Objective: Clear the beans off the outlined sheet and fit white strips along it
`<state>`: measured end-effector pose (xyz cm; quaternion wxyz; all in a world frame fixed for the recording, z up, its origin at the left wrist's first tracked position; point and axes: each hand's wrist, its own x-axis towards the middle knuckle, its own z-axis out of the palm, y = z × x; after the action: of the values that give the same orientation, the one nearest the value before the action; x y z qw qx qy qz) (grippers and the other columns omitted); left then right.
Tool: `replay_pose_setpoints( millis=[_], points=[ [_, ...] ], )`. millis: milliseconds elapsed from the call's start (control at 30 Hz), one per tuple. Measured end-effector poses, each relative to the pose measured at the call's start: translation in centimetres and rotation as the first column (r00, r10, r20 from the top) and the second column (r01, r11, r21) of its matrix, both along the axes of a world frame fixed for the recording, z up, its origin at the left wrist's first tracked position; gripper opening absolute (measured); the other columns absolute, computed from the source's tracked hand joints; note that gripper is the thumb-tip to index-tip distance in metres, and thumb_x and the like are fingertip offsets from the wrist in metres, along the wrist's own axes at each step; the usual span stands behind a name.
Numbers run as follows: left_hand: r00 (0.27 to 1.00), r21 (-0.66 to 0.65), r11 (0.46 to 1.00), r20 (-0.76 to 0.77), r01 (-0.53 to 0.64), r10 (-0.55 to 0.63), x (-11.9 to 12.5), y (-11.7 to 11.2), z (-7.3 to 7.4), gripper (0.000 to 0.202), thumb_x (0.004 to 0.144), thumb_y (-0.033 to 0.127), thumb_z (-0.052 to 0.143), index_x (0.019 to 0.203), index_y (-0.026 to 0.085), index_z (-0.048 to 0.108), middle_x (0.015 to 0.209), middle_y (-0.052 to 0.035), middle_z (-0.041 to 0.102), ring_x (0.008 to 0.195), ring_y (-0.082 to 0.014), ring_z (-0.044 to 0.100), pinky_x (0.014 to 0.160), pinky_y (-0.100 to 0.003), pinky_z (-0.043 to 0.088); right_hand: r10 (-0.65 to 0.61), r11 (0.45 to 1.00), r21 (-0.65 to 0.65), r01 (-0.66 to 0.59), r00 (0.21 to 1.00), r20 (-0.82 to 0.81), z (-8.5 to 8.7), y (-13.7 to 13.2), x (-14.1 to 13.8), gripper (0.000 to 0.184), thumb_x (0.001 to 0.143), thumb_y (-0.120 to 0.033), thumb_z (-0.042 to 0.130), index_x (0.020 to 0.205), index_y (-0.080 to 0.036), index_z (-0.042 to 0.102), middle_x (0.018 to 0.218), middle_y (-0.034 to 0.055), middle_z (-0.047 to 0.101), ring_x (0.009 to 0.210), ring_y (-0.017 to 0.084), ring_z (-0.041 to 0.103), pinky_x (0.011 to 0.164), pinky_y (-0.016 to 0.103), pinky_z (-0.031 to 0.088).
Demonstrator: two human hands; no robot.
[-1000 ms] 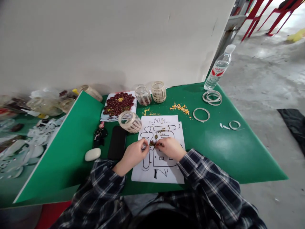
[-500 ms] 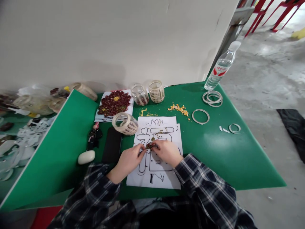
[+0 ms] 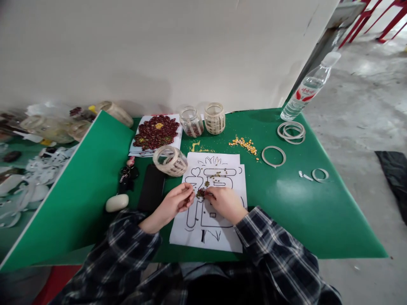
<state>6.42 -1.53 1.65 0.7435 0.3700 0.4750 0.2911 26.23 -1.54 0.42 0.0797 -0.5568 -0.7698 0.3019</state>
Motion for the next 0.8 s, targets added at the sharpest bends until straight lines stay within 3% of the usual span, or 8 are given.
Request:
replay_pose_setpoints(
  millis=[133, 267, 333, 433, 533, 600, 667, 800],
  points=[
    [0.977, -0.140, 0.990, 0.203, -0.033, 0.061, -0.1, 0.5, 0.1, 0.018, 0.080, 0.027, 0.063, 0.083, 0.018, 0.047, 0.071, 0.0022, 0.053, 0.058, -0.0068, 0.050, 0.045, -0.017, 0.026, -0.014, 1.000, 0.027, 0.014, 1.000, 0.027, 0.0, -0.2, -0.3, 0.022, 0.094, -0.031, 0.044, 0.099, -0.021, 0.064, 0.079, 0.0045, 0.070, 0.068, 0.017, 0.062, 0.059, 0.026, 0.034],
    [0.957, -0.147, 0.989, 0.282, -0.030, 0.070, -0.3, 0.7, 0.0, 0.009, 0.077, 0.020, 0.060, 0.081, 0.017, 0.052, 0.067, 0.0017, 0.055, 0.056, -0.0068, 0.051, 0.045, -0.017, 0.029, -0.137, 0.989, -0.077, 0.123, 0.964, -0.229, 0.2, -0.2, -0.3, 0.018, 0.092, -0.032, 0.045, 0.091, -0.020, 0.057, 0.062, -0.0008, 0.058, 0.055, 0.013, 0.050, 0.054, 0.025, 0.032],
    [0.963, -0.139, 0.990, 0.260, -0.031, 0.067, -0.3, 0.8, 0.0, 0.008, 0.075, 0.019, 0.059, 0.083, 0.016, 0.058, 0.077, -0.0031, 0.063, 0.066, -0.0100, 0.059, 0.052, -0.019, 0.037, -0.263, 0.955, -0.246, 0.168, 0.865, -0.429, 0.6, 0.0, -0.1, 0.020, 0.091, -0.036, 0.045, 0.083, -0.020, 0.053, 0.059, -0.0027, 0.052, 0.053, 0.012, 0.045, 0.052, 0.024, 0.032],
    [0.975, -0.136, 0.991, 0.216, -0.021, 0.050, -0.4, 1.0, 0.1, 0.018, 0.077, 0.022, 0.055, 0.088, 0.013, 0.065, 0.099, -0.0111, 0.068, 0.088, -0.0171, 0.064, 0.069, -0.024, 0.046, -0.492, 0.818, -0.566, 0.098, 0.628, -0.602, 1.3, 0.4, 0.2, 0.022, 0.088, -0.038, 0.042, 0.075, -0.021, 0.044, 0.061, -0.0026, 0.049, 0.052, 0.011, 0.045, 0.048, 0.023, 0.032],
    [0.994, -0.033, 0.998, 0.092, -0.049, 0.052, -0.4, 1.1, 0.0, 0.023, 0.082, 0.030, 0.053, 0.089, 0.012, 0.067, 0.088, -0.0091, 0.067, 0.077, -0.0153, 0.062, 0.065, -0.025, 0.045, -0.581, 0.744, -0.667, 0.035, 0.525, -0.622, 1.5, 0.8, 0.5, 0.016, 0.084, -0.033, 0.040, 0.076, -0.020, 0.046, 0.070, 0.0011, 0.056, 0.057, 0.011, 0.051, 0.046, 0.022, 0.032],
    [0.995, 0.115, 0.993, -0.096, -0.022, 0.033, -0.4, 1.0, -0.1, 0.026, 0.084, 0.037, 0.053, 0.085, 0.014, 0.065, 0.069, -0.0030, 0.060, 0.060, -0.0116, 0.054, 0.054, -0.024, 0.037, -0.523, 0.804, -0.586, 0.096, 0.582, -0.622, 1.2, 1.0, 0.5, 0.015, 0.082, -0.030, 0.045, 0.079, -0.018, 0.054, 0.070, 0.0013, 0.059, 0.056, 0.011, 0.050, 0.046, 0.022, 0.032],
    [0.946, 0.281, 0.956, -0.324, 0.077, 0.019, -0.4, 0.7, -0.2, 0.028, 0.086, 0.041, 0.053, 0.083, 0.016, 0.064, 0.060, 0.0007, 0.054, 0.053, -0.0107, 0.047, 0.050, -0.024, 0.031, -0.397, 0.899, -0.403, 0.173, 0.710, -0.582, 0.6, 1.0, 0.4, 0.016, 0.081, -0.030, 0.052, 0.082, -0.018, 0.061, 0.066, -0.0007, 0.058, 0.054, 0.010, 0.047, 0.049, 0.023, 0.033],
    [0.737, 0.513, 0.774, -0.670, 0.371, 0.090, 0.0, -0.1, -0.2, 0.023, 0.089, 0.037, 0.051, 0.093, 0.020, 0.066, 0.078, -0.0024, 0.066, 0.068, -0.0157, 0.057, 0.060, -0.026, 0.038, -0.194, 0.980, -0.125, 0.156, 0.895, -0.402, -0.3, 0.8, 0.0, 0.017, 0.085, -0.029, 0.055, 0.089, -0.020, 0.069, 0.069, -0.0003, 0.064, 0.059, 0.012, 0.052, 0.056, 0.024, 0.037]
  ],
)
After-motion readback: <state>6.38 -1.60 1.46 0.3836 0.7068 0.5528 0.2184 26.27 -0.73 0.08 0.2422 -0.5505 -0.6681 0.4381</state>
